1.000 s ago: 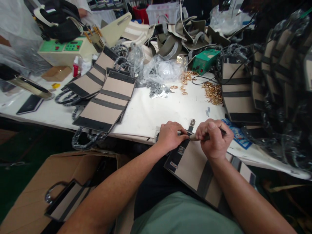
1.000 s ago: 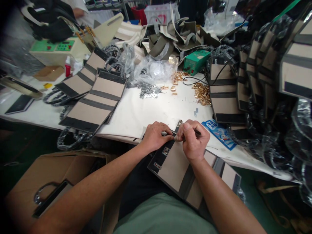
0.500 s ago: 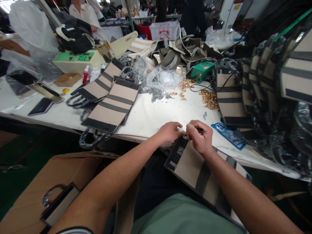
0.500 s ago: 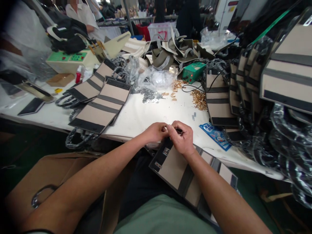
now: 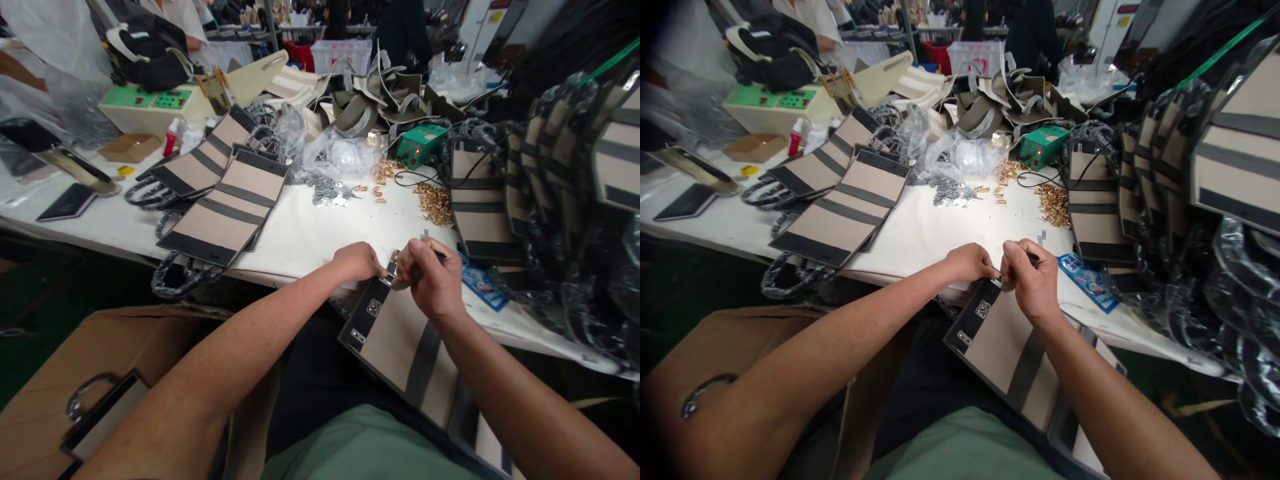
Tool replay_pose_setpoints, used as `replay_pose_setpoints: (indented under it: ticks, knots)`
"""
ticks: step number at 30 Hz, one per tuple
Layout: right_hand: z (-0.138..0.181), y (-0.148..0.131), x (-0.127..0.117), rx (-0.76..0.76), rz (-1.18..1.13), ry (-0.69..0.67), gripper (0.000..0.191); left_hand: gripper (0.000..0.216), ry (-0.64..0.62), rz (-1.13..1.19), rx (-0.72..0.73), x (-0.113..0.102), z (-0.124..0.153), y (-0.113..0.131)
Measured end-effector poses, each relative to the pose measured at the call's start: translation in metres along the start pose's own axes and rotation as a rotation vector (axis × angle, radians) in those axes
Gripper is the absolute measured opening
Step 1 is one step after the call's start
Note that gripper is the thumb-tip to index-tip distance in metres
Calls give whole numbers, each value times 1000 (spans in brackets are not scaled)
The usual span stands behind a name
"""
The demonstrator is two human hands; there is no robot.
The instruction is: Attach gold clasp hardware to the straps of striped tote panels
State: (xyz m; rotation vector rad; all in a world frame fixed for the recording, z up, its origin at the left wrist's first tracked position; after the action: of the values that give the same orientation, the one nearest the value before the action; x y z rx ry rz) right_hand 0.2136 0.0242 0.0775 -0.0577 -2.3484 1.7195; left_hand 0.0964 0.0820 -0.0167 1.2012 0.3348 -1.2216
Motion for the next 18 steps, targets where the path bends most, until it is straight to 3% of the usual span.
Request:
replay_pose_setpoints:
  ticks: [5, 11, 15, 18]
  knots:
    - [-10, -35, 6, -89, -114, 43, 42, 24, 3, 32, 2, 0, -2, -3]
    - [-3, 9, 9, 9, 116, -9, 43, 24, 32, 65, 18, -1, 1, -4]
    - [-1, 2, 8, -60, 28, -24, 43, 21, 34, 81, 45, 1, -1, -4]
    - [0, 11, 13, -8, 108, -65, 43, 22, 43, 81, 55, 1, -1, -5]
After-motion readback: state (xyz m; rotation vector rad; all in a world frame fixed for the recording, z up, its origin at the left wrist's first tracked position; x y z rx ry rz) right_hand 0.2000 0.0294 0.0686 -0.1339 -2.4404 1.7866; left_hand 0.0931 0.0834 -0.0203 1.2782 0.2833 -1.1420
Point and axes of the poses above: each hand's wrist, its own z-axis away from the middle knuckle, its own x-axis out of the palm, y = z × x, the point moved 10 cm from there along -z, towards the middle knuckle, and after that the axes turned 3 degrees about y, right-handed, at the moved point
